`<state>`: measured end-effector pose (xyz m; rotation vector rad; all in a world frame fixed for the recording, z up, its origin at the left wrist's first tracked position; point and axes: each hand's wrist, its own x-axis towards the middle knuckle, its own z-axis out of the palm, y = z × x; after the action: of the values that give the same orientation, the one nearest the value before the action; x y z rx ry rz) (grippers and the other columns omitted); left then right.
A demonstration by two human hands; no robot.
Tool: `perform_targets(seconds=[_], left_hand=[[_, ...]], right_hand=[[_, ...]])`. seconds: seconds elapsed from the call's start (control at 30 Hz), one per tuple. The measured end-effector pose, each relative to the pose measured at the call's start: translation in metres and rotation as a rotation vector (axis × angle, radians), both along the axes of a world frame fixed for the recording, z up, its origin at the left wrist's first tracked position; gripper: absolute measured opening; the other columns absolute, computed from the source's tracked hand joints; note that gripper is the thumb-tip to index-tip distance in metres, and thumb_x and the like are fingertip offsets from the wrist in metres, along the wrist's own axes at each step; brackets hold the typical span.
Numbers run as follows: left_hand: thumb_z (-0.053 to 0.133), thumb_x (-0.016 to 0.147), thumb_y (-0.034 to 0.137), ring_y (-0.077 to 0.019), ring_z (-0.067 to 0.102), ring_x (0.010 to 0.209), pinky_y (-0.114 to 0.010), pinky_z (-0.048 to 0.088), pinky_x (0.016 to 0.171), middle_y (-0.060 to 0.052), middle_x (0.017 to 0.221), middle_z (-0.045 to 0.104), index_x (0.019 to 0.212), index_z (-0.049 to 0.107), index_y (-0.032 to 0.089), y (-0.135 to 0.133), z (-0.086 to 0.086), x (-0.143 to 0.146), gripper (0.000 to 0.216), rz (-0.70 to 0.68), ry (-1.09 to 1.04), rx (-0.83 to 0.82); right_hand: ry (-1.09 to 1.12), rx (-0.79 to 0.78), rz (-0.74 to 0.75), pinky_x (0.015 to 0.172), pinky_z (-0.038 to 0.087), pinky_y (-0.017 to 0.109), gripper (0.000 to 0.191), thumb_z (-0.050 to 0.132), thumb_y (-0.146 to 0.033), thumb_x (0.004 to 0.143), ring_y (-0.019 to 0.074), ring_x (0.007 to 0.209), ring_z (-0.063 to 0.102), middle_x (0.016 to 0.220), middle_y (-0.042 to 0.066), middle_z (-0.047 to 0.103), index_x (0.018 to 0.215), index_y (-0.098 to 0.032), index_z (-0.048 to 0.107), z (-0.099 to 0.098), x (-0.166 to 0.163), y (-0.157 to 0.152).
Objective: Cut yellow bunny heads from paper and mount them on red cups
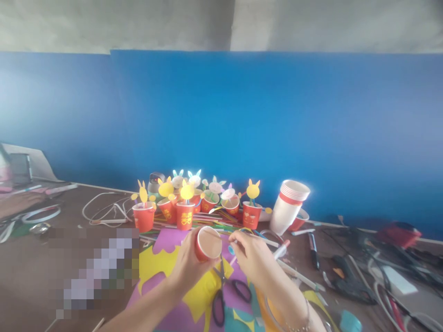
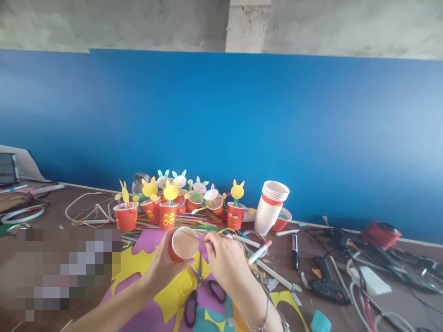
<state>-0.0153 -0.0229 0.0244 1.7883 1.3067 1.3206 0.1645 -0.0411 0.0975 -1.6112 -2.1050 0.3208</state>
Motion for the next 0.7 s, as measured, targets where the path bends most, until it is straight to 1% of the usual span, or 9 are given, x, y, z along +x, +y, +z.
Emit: perform_targets(seconds=[0.07, 0.2, 0.33, 0.37, 0.43, 0.53, 0.57, 0.63, 0.7], left_hand=[[0.074, 0.060, 0.022, -0.0288, 0.059, 0.100, -0.042, 0.046, 0.085, -0.007, 0.108, 0.063, 0.113, 0.050, 0.024, -0.001, 0.000, 0.001, 0.058, 0.018, -0.008, -0.020], [0.074, 0.059, 0.023, -0.0289, 0.060, 0.094, -0.042, 0.047, 0.082, -0.005, 0.101, 0.064, 0.108, 0.052, 0.024, 0.000, -0.004, 0.003, 0.054, 0.050, -0.038, -0.035], [0.076, 0.058, 0.024, -0.0287, 0.060, 0.094, -0.042, 0.047, 0.082, -0.006, 0.101, 0.064, 0.108, 0.052, 0.023, 0.001, -0.009, 0.005, 0.055, 0.038, -0.012, 0.004], [0.075, 0.058, 0.024, -0.0287, 0.060, 0.095, -0.042, 0.047, 0.082, -0.006, 0.102, 0.064, 0.109, 0.052, 0.023, 0.001, -0.009, 0.005, 0.056, 0.024, -0.003, 0.021], [0.073, 0.060, 0.021, -0.0283, 0.060, 0.096, -0.042, 0.047, 0.082, -0.007, 0.104, 0.063, 0.112, 0.051, 0.023, -0.001, -0.009, 0.007, 0.056, -0.006, 0.014, 0.048], [0.069, 0.061, 0.016, -0.0274, 0.061, 0.095, -0.041, 0.048, 0.082, -0.008, 0.104, 0.063, 0.113, 0.052, 0.023, -0.006, -0.008, 0.009, 0.055, -0.076, 0.046, 0.091], [0.069, 0.061, 0.014, -0.0275, 0.060, 0.096, -0.041, 0.048, 0.083, -0.008, 0.103, 0.063, 0.113, 0.052, 0.023, -0.007, -0.008, 0.010, 0.055, -0.108, 0.055, 0.107], [0.068, 0.061, 0.012, -0.0275, 0.060, 0.096, -0.041, 0.047, 0.083, -0.008, 0.102, 0.064, 0.111, 0.053, 0.024, -0.008, -0.008, 0.010, 0.054, -0.153, 0.059, 0.119], [0.069, 0.062, 0.015, -0.0270, 0.061, 0.095, -0.041, 0.047, 0.083, -0.008, 0.101, 0.064, 0.108, 0.054, 0.025, -0.005, -0.007, 0.009, 0.050, -0.126, 0.032, 0.103]], right_hand=[[-0.046, -0.010, -0.023, 0.060, 0.035, 0.024, 0.021, 0.043, -0.012, 0.086, 0.0168, 0.068, 0.062, 0.073, 0.002, 0.068, 0.085, -0.020, 0.062, 0.000, -0.006, -0.002], [-0.157, -0.073, -0.084, 0.056, 0.031, 0.024, 0.024, 0.041, -0.009, 0.087, 0.0169, 0.066, 0.060, 0.072, 0.004, 0.068, 0.086, -0.018, 0.063, 0.000, -0.021, -0.008], [-0.191, -0.093, -0.072, 0.055, 0.031, 0.024, 0.028, 0.040, -0.006, 0.085, 0.0168, 0.066, 0.061, 0.075, 0.006, 0.068, 0.089, -0.018, 0.064, -0.003, -0.029, -0.013], [-0.183, -0.095, -0.065, 0.056, 0.032, 0.024, 0.030, 0.039, -0.006, 0.085, 0.0168, 0.067, 0.061, 0.076, 0.006, 0.069, 0.091, -0.019, 0.065, -0.005, -0.030, -0.014], [-0.159, -0.107, -0.056, 0.058, 0.035, 0.024, 0.035, 0.038, -0.006, 0.085, 0.0174, 0.070, 0.064, 0.082, 0.006, 0.070, 0.103, -0.021, 0.064, -0.008, -0.032, -0.015], [-0.113, -0.117, -0.058, 0.063, 0.039, 0.025, 0.044, 0.039, -0.007, 0.084, 0.0189, 0.078, 0.066, 0.093, 0.006, 0.071, 0.119, -0.025, 0.058, -0.010, -0.035, -0.015], [-0.095, -0.110, -0.058, 0.064, 0.039, 0.025, 0.045, 0.040, -0.007, 0.083, 0.0191, 0.080, 0.066, 0.095, 0.006, 0.071, 0.120, -0.026, 0.058, -0.010, -0.035, -0.015], [-0.081, -0.099, -0.058, 0.064, 0.039, 0.025, 0.041, 0.040, -0.008, 0.083, 0.0191, 0.080, 0.066, 0.094, 0.005, 0.072, 0.115, -0.025, 0.061, -0.007, -0.034, -0.015], [-0.123, -0.118, -0.066, 0.062, 0.037, 0.025, 0.035, 0.040, -0.007, 0.084, 0.0188, 0.077, 0.066, 0.089, 0.006, 0.072, 0.104, -0.022, 0.064, -0.001, -0.030, -0.015]])
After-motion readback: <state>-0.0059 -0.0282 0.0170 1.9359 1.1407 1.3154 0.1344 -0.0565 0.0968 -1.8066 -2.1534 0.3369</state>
